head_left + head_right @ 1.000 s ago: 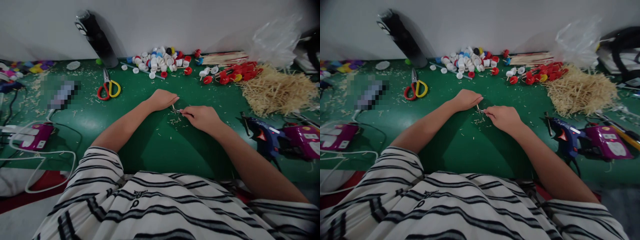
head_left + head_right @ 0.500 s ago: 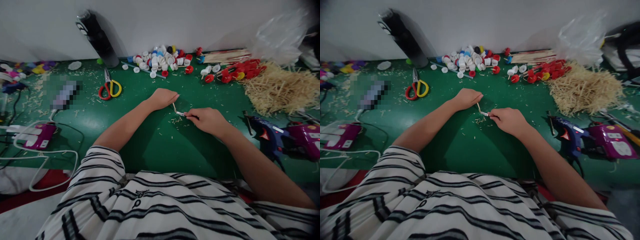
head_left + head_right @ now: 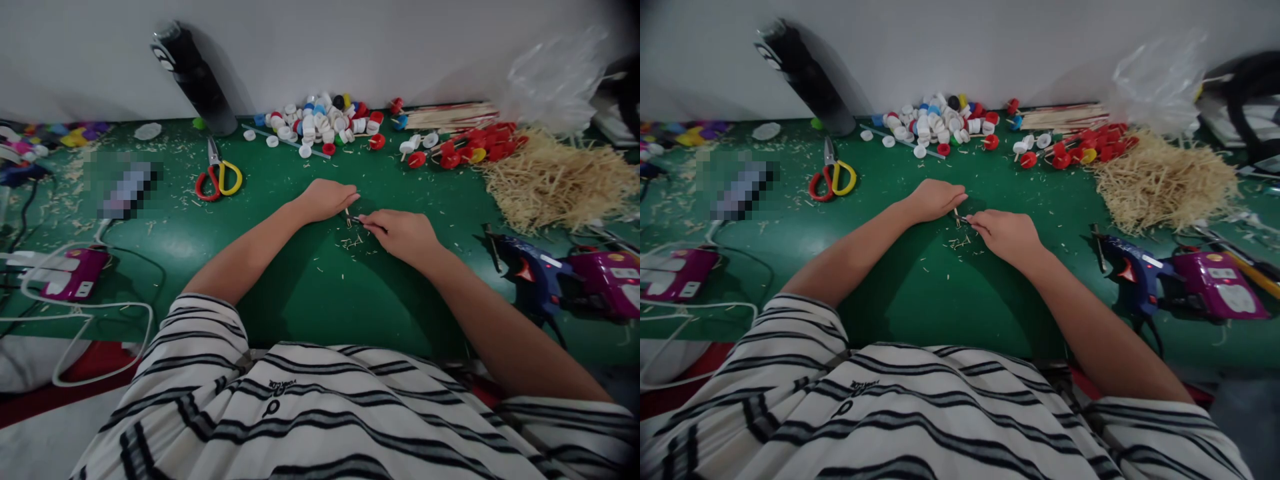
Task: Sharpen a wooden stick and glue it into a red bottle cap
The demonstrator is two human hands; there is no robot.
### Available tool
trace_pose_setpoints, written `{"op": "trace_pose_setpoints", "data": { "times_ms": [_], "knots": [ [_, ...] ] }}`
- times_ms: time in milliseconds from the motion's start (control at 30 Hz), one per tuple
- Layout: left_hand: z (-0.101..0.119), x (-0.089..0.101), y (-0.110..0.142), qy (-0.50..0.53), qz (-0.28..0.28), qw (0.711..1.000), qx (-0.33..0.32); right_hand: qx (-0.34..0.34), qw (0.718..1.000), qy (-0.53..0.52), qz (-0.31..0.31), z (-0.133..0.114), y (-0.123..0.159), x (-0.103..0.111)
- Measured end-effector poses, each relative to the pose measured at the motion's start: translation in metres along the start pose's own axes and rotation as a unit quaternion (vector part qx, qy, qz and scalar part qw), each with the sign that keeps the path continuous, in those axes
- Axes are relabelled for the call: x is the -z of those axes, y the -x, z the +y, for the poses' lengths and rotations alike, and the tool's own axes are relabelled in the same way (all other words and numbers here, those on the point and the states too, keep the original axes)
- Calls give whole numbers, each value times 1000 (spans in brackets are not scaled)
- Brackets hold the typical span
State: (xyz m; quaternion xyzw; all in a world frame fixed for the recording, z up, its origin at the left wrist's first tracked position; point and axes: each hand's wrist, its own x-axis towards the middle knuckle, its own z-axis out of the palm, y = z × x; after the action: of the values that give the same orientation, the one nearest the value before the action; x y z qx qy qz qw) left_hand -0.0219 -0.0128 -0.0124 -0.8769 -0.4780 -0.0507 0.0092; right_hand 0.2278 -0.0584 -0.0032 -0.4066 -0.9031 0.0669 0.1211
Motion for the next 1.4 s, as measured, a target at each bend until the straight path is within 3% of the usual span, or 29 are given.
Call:
{"op": "trace_pose_setpoints", "data": {
  "times_ms": [500,733,967,1400],
  "knots": [
    [-2,-1,-1,19,3,1000,7,-32,993,-19,-111,2,0,15],
    [1,4,1,7,-4,1000,16,-19,995,-15,-93,4,14,14],
    [1,1,1,-2,0,1000,2,0,1000,6,-5,2,1,3],
    [4,6,1,-6,-18,1000,6,-51,992,-45,-102,2,-10,14]
  ]
}}
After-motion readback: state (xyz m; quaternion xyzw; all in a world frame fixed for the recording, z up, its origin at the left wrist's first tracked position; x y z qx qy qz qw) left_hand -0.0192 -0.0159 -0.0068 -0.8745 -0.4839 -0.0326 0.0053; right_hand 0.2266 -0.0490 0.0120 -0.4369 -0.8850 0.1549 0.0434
